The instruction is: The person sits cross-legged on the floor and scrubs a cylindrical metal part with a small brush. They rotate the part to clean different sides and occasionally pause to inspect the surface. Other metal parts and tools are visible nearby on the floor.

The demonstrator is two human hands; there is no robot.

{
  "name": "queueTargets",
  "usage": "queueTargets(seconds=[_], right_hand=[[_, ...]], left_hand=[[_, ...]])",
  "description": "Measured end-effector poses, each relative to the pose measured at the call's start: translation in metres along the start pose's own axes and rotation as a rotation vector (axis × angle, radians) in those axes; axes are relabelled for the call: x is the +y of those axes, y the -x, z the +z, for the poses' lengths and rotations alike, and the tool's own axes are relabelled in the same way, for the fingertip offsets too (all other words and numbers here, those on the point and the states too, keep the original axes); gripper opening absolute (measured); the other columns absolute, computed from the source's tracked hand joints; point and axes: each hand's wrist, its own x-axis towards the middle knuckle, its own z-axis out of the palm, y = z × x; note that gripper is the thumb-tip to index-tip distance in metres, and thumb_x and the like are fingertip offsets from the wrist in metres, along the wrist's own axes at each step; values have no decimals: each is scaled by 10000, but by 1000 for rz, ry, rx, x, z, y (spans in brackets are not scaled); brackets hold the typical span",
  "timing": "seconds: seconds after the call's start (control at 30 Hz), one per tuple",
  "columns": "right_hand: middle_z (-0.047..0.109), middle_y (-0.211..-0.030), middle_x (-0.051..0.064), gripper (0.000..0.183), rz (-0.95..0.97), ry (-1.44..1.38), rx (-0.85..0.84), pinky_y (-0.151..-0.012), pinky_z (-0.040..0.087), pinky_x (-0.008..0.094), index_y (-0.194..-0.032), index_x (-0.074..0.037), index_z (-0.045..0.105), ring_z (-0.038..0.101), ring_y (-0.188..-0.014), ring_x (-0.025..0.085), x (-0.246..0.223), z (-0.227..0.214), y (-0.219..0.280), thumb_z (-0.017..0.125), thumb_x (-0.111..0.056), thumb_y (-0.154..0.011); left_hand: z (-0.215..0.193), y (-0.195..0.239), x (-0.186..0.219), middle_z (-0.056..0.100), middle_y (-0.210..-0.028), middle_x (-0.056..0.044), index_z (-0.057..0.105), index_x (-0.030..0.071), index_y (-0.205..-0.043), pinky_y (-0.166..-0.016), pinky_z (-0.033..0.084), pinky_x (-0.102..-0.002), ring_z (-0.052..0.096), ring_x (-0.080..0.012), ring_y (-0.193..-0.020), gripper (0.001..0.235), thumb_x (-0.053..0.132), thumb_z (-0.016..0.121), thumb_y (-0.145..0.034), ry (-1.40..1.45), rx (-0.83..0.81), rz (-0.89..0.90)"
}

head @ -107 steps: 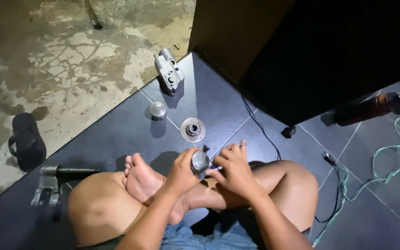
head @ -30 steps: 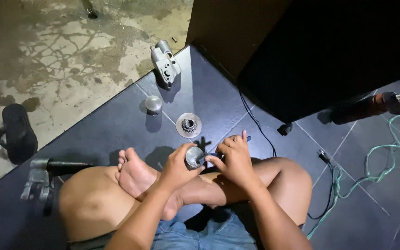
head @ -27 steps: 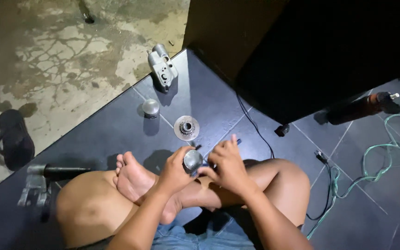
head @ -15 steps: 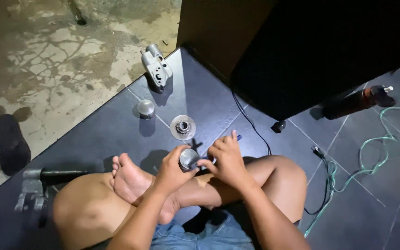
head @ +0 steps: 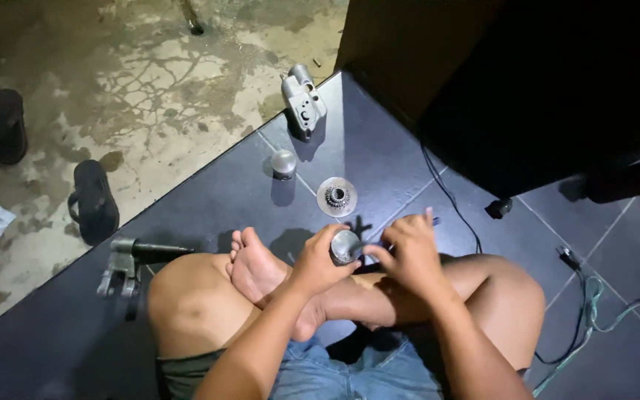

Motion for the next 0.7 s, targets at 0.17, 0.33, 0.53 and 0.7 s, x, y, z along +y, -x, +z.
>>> queueTargets(seconds=[0.17,0.33,0.53,0.7], right_hand=[[629,-838,102,424,-6,-4,16,-1128,259,683,-815,-49,729,569,-935,346,2,3,4,815,-458,-746],[631,-847,105,421,17,-29,5,-1118,289,647,-841,-49,732,566,-940,345,4,4,3,813,-454,-765],[631,-839,99,414,46,-112,-78,-1156,243,669,-808,-41,720,572,-921,336,5,5,4,809,-444,-782],[621,-831,122,411,18,-42,-76,-1145,240,684,-841,-47,736,563,-932,364,10,2,4,810,-446,-774]], left_hand=[[1,-3,-3,711,-1146,-191,611,45,-1202,-887,558,-453,692,-405,-1088,632,214,907,-670,-66,-10,-7],[1,1,-5,711,-1165,-192,610,43,-1236,-910,564,-443,698,-401,-1101,641,201,893,-682,-26,-6,33],[4,2,-12,721,-1131,-181,615,54,-1234,-890,574,-429,720,-379,-1075,640,198,900,-680,-27,19,-12],[4,0,-8,725,-1134,-178,621,62,-1219,-884,569,-427,717,-370,-1083,639,175,905,-658,-31,-2,-37]])
